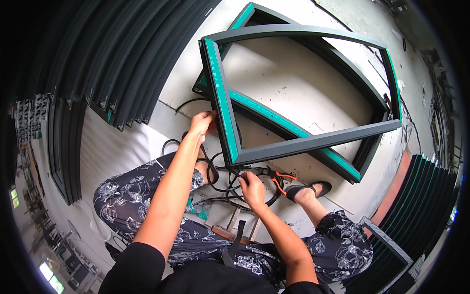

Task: The person inserts a black rubber sealing strip into the groove along the inner edge of a rectangular metal frame by hand, uses pliers to press the strip into the corners and cut the excess, and then places a second metal frame on top of the first one.

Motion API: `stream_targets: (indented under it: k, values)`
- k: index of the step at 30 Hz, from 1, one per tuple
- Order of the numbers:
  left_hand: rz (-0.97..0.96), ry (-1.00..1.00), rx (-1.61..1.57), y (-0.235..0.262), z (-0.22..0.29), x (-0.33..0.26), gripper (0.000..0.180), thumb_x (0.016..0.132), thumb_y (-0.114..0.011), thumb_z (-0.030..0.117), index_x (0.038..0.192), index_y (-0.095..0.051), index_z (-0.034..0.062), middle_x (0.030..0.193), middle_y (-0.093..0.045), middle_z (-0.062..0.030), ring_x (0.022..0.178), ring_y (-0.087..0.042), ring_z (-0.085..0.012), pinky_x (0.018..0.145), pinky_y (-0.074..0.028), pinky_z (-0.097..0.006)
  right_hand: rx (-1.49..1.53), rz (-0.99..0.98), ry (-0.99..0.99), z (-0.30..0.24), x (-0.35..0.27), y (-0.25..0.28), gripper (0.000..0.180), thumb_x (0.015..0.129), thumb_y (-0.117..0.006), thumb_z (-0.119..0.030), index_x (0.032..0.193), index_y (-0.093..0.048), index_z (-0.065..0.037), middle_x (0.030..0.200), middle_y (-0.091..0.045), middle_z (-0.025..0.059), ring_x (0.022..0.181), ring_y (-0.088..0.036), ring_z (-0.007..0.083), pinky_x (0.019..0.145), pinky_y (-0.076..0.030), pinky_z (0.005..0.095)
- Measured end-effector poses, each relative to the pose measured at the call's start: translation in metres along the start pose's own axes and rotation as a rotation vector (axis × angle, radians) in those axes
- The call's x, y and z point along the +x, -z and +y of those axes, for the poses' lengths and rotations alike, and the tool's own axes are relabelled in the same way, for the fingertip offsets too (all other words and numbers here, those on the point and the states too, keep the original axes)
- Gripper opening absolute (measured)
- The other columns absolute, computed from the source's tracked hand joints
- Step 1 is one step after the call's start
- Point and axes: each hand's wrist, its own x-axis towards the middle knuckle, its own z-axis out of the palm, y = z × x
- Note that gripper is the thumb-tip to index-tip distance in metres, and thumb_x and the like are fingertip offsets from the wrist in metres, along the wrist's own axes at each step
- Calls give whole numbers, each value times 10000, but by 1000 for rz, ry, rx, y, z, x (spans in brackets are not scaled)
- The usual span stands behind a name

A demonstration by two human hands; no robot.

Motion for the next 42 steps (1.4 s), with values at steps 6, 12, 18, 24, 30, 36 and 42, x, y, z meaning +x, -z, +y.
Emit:
stream_targets:
  k: [6, 12, 18, 24, 30, 36, 42]
  values:
    - [-38, -4, -81, -1, -5, -9, 185, 854, -577, 193, 902, -623, 20, 666, -573, -27, 546, -516, -117, 461, -398, -256, 8, 2, 6, -2, 1, 4, 153, 782, -616, -163, 849, -563, -36, 797, -605, 139, 747, -582, 320, 643, -456, 383]
    - [61, -79, -16, 0, -17, -10, 187, 879, -544, 168, 859, -615, -4, 739, -635, -69, 600, -609, -158, 581, -504, -276, -4, -9, 5, -10, -4, 2, 147, 779, -619, -157, 846, -565, -38, 796, -606, 141, 748, -582, 322, 645, -456, 384]
    - [-11, 55, -139, 0, -40, -18, 182, 876, -550, 187, 961, -603, 35, 813, -641, -39, 677, -618, -154, 658, -515, -293, 10, 6, 19, -11, -1, 4, 144, 782, -617, -153, 846, -566, -35, 789, -603, 143, 738, -580, 324, 644, -455, 386]
    - [-97, 128, -163, -5, -42, -27, 191, 889, -539, 196, 976, -596, 36, 870, -648, -68, 742, -631, -173, 705, -517, -312, 18, 20, 19, -3, 0, 5, 153, 778, -623, -151, 863, -569, -35, 802, -612, 138, 756, -588, 313, 652, -460, 379]
    - [-81, 87, -103, 7, -62, -23, 194, 899, -522, 197, 976, -591, 32, 912, -643, -72, 803, -629, -183, 748, -518, -338, 34, 8, 10, -6, -3, 3, 162, 773, -629, -155, 864, -570, -35, 805, -615, 138, 759, -590, 313, 657, -463, 377]
    - [-33, 13, -80, 6, -70, -32, 195, 891, -531, 182, 964, -595, 12, 882, -639, -69, 751, -622, -174, 691, -533, -325, 36, 26, 44, -20, 0, 8, 153, 765, -632, -148, 849, -574, -34, 805, -620, 130, 768, -596, 304, 666, -466, 370]
    - [25, -2, -34, 8, -95, -32, 203, 805, -543, 64, 960, -610, -48, 831, -639, -112, 677, -615, -175, 588, -496, -273, 62, 30, 70, -19, 0, 5, 154, 766, -628, -140, 858, -577, -27, 803, -616, 140, 768, -591, 313, 667, -463, 371]
